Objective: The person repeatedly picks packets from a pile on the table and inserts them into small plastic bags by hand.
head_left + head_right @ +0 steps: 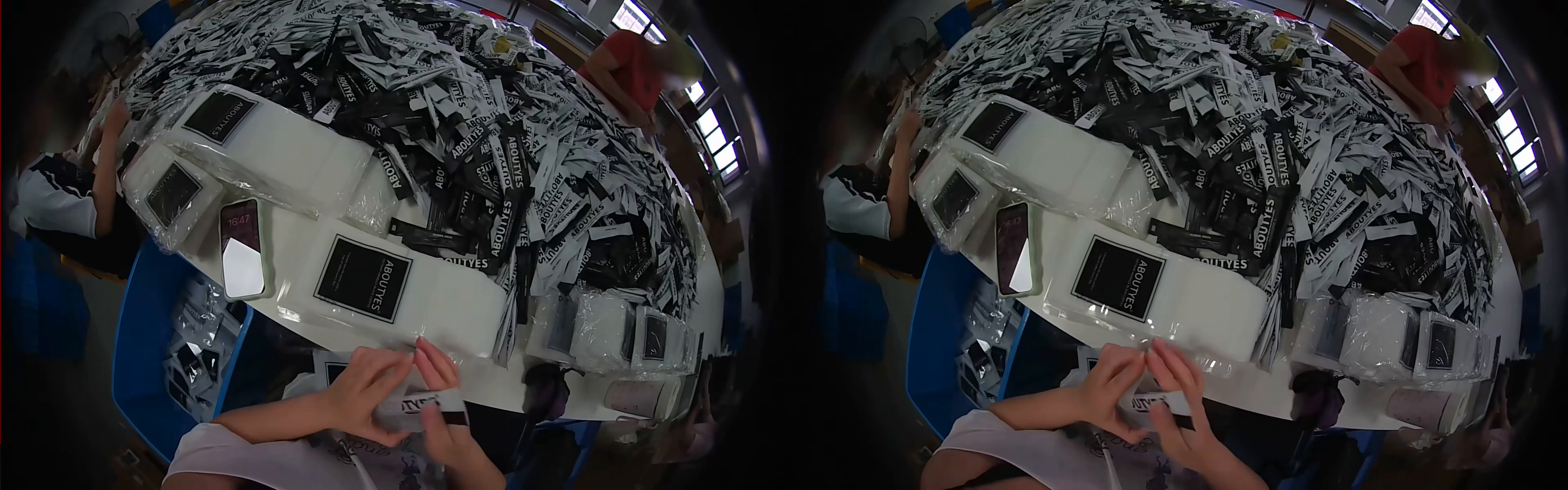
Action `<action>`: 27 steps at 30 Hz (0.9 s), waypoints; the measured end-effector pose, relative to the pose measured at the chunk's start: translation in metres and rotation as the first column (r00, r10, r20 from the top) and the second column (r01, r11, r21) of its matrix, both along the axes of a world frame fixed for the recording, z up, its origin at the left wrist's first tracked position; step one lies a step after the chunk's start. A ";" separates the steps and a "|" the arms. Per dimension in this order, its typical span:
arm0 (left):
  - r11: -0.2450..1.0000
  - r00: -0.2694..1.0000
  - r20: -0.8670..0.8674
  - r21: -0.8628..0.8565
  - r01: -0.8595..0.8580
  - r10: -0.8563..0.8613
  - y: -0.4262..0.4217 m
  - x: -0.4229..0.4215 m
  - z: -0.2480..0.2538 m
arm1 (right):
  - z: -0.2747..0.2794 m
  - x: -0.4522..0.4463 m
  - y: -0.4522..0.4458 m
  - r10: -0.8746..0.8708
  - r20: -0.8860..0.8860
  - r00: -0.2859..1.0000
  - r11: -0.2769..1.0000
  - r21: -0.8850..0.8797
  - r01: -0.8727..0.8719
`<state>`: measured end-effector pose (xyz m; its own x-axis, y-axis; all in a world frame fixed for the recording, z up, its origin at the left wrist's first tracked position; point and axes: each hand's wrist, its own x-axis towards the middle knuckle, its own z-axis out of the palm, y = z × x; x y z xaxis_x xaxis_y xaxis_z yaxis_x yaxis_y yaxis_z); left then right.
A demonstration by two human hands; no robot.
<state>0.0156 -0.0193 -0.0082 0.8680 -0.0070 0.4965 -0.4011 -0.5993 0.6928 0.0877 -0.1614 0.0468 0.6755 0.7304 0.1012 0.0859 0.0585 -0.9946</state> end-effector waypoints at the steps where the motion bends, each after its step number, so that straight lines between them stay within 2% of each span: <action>1: 1.000 1.000 0.015 -0.024 0.002 -0.002 0.001 0.002 0.002 | 0.008 -0.003 0.011 -0.141 -0.041 0.989 0.990 -0.021 0.140; 2: 1.000 1.000 0.019 -0.024 0.000 0.001 0.003 0.003 0.002 | -0.019 -0.013 0.007 -0.295 0.066 0.953 0.954 0.074 0.290; 3: 0.999 1.000 -0.002 -0.032 -0.009 0.009 0.006 0.003 0.002 | -0.026 -0.012 -0.005 -0.290 0.295 0.911 0.956 0.046 0.289; 4: 0.999 0.999 -0.028 -0.041 -0.019 0.018 0.009 0.001 0.002 | -0.025 -0.005 -0.015 -0.261 0.504 0.823 0.956 0.016 0.293; 5: 0.999 0.999 -0.031 -0.042 -0.025 0.023 0.011 0.001 0.004 | -0.018 -0.001 -0.022 -0.075 0.592 0.802 0.966 -0.157 0.206; 6: 1.000 0.997 -0.070 0.010 0.027 -0.026 0.013 0.002 0.007 | -0.023 -0.002 -0.021 -0.072 0.589 0.805 0.966 -0.159 0.203; 8: 0.995 0.991 -0.110 0.058 0.087 -0.080 0.014 0.002 0.012 | -0.036 -0.003 -0.020 0.231 0.568 0.790 0.933 -0.360 -0.014; 9: 0.990 0.983 -0.132 0.051 0.134 -0.126 0.014 0.004 0.013 | -0.034 0.001 -0.019 0.306 0.537 0.786 0.913 -0.401 -0.081; 11: 0.983 0.972 -0.161 0.036 0.181 -0.173 0.017 0.004 0.016 | -0.029 0.008 -0.023 0.313 0.512 0.800 0.916 -0.385 -0.111; 13: 0.942 0.803 -0.516 -0.295 0.161 -0.299 0.031 0.005 0.025 | -0.025 0.010 -0.020 0.320 0.484 0.814 0.920 -0.364 -0.145; 14: 0.966 0.719 -0.649 -0.224 0.131 -0.248 0.035 0.010 0.037 | -0.023 0.009 -0.014 0.372 0.495 0.786 0.898 -0.406 -0.169; 16: 0.974 0.701 -0.677 -0.177 0.141 -0.225 0.035 0.009 0.036 | -0.020 0.014 -0.009 0.419 0.515 0.748 0.877 -0.441 -0.188; 18: 0.978 0.672 -0.712 -0.133 0.158 -0.206 0.032 0.004 0.031 | -0.017 0.019 -0.010 0.342 0.529 0.777 0.921 -0.354 -0.164; 19: 0.971 0.761 -0.627 -0.240 0.014 -0.166 0.029 -0.001 0.026 | -0.013 0.016 -0.005 0.339 0.527 0.779 0.922 -0.352 -0.163; 20: 0.926 0.835 -0.541 -0.358 -0.117 -0.104 0.026 -0.004 0.023 | -0.007 0.010 0.003 -0.008 0.480 0.877 0.976 -0.188 0.112; 21: 0.926 0.836 -0.539 -0.360 -0.116 -0.105 0.025 -0.003 0.022 | -0.003 0.008 0.008 -0.354 0.374 0.857 0.915 -0.050 0.400; 22: 0.848 0.843 -0.503 -0.518 -0.116 -0.192 0.024 -0.002 0.021 | -0.008 0.006 0.000 -0.355 0.377 0.855 0.914 -0.051 0.402; 23: 0.744 0.848 -0.454 -0.658 -0.112 -0.273 0.023 -0.001 0.021 | -0.018 0.001 -0.013 -0.289 0.103 0.952 0.930 -0.206 0.305; 24: 0.744 0.848 -0.452 -0.659 -0.109 -0.277 0.023 0.000 0.021 | -0.021 0.000 -0.018 -0.232 -0.190 0.954 0.933 -0.321 0.163; 25: 0.732 0.835 -0.468 -0.671 -0.121 -0.290 0.022 0.001 0.021 | -0.024 0.000 -0.020 -0.236 -0.190 0.953 0.932 -0.321 0.166; 27: 0.721 0.818 -0.488 -0.680 -0.136 -0.305 0.021 0.000 0.023 | -0.024 0.002 -0.019 -0.223 -0.014 0.975 0.942 -0.261 0.212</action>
<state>0.0154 0.0013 0.0145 0.9885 0.0387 -0.1463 0.1406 0.1216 0.9826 0.0893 -0.1800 0.0230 0.8205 0.5625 -0.1021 0.0253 -0.2141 -0.9765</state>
